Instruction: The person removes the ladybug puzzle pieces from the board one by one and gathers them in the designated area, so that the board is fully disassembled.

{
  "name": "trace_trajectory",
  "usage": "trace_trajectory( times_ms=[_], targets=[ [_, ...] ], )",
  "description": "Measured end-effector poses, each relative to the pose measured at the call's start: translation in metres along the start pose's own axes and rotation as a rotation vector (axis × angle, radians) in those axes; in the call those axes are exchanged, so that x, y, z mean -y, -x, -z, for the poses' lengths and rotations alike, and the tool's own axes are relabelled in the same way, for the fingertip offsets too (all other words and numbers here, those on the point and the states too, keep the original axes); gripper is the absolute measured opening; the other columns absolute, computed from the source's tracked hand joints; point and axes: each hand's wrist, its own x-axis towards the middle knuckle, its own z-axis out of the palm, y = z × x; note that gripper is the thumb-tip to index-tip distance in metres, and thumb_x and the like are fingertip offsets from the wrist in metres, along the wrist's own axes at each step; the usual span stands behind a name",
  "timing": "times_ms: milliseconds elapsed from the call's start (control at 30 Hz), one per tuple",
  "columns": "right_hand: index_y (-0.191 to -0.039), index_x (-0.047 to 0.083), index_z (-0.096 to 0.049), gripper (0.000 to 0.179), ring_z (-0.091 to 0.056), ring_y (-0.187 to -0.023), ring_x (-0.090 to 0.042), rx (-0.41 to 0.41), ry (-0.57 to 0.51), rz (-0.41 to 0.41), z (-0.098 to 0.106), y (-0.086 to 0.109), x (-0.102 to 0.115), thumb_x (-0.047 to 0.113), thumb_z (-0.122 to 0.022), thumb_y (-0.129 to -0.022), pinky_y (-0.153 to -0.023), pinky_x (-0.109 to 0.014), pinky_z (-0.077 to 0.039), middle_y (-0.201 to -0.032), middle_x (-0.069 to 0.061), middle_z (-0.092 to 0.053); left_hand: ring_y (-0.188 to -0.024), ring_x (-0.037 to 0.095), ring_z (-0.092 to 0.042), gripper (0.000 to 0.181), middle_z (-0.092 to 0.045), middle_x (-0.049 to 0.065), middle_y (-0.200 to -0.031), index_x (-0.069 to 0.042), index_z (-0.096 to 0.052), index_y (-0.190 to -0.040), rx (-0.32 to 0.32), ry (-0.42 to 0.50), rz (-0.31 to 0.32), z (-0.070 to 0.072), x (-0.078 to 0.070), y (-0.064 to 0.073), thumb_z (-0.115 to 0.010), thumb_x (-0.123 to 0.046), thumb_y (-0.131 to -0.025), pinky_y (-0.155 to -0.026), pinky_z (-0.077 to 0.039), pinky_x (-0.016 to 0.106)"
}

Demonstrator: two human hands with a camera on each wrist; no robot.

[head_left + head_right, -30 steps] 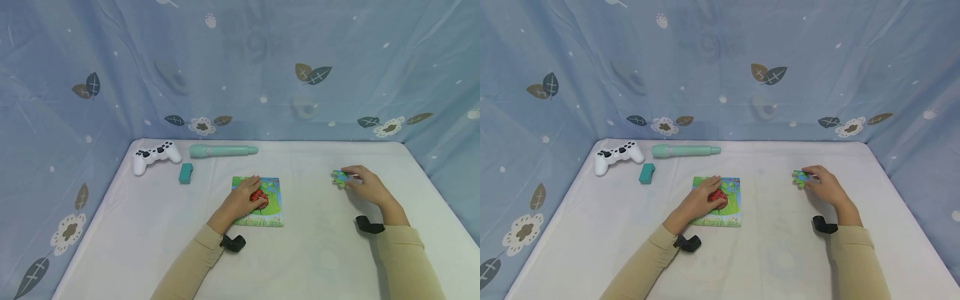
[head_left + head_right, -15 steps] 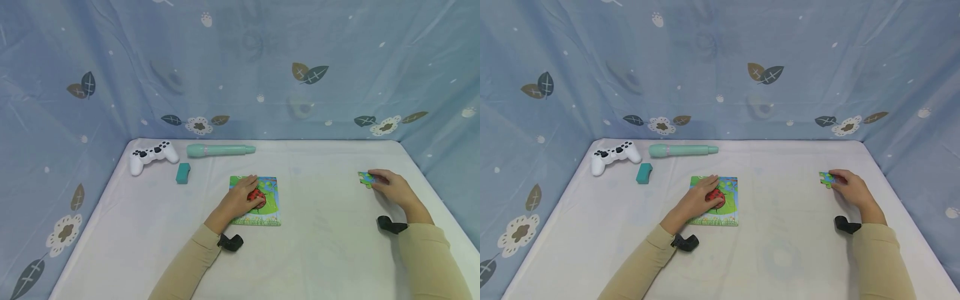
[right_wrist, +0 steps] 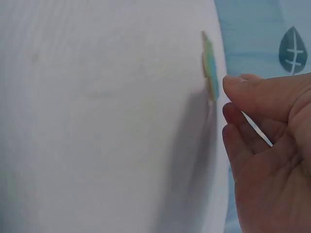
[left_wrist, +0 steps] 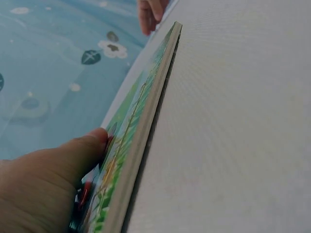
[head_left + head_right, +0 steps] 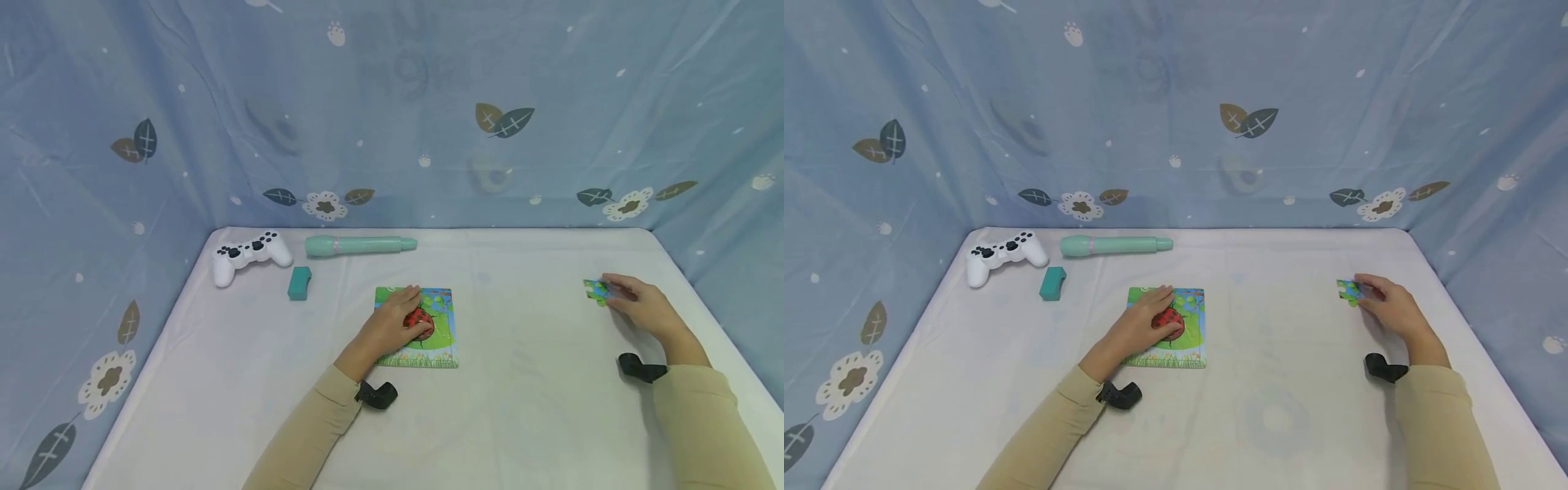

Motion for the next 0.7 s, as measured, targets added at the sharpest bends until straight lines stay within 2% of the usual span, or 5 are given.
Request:
trace_trajectory(
  times_ms=[133,300,500,600,700],
  targets=[
    [-0.146,-0.003,-0.028,0.056,-0.027,-0.128,-0.059,-0.008,-0.008,0.038,0.002,0.002,0.012,0.023,-0.048,-0.1,-0.097,-0.068,-0.031,-0.147,-0.036,-0.024,-0.138,0.028,-0.036,0.063,-0.041,0.012,-0.148,-0.001,-0.049,-0.137,0.008,0.008,0.02,0.0,0.0,0.0,-0.064,-0.04,-0.089,-0.111,-0.038,0.043],
    [-0.145,-0.003,-0.031,0.061,-0.03,-0.128,-0.057,0.004,-0.015,0.099,-0.008,0.001,0.046,0.027,-0.053,-0.098,-0.099,-0.067,-0.032,-0.146,-0.034,-0.028,-0.14,0.028,-0.033,0.067,-0.038,0.01,-0.15,-0.003,-0.046,-0.14,0.019,0.066,0.078,0.006,0.001,0.002,-0.064,-0.043,-0.089,-0.112,-0.036,0.044],
    [-0.14,-0.006,-0.038,0.057,-0.036,-0.127,-0.053,0.044,-0.048,0.237,-0.045,-0.007,0.097,0.022,-0.059,-0.095,-0.104,-0.062,-0.033,-0.142,-0.031,-0.037,-0.141,0.027,-0.032,0.069,-0.036,0.011,-0.151,-0.002,-0.044,-0.141,0.057,0.035,0.124,0.022,0.013,0.012,-0.064,-0.042,-0.089,-0.116,-0.029,0.044],
    [-0.14,-0.006,-0.039,0.055,-0.04,-0.127,-0.048,0.064,-0.109,0.3,-0.064,-0.01,0.12,0.019,-0.059,-0.095,-0.106,-0.058,-0.035,-0.141,-0.028,-0.041,-0.141,0.026,-0.031,0.068,-0.036,0.01,-0.151,-0.003,-0.043,-0.142,0.063,0.034,0.103,0.027,0.021,0.017,-0.063,-0.041,-0.09,-0.118,-0.024,0.04],
    [-0.138,-0.005,-0.042,0.052,-0.044,-0.126,-0.044,0.082,-0.17,0.345,-0.086,-0.013,0.146,0.017,-0.06,-0.094,-0.106,-0.055,-0.038,-0.138,-0.026,-0.046,-0.141,0.024,-0.031,0.066,-0.036,0.008,-0.151,-0.003,-0.043,-0.142,0.044,0.05,0.053,0.027,0.028,0.023,-0.062,-0.039,-0.091,-0.12,-0.021,0.036]
  ],
)
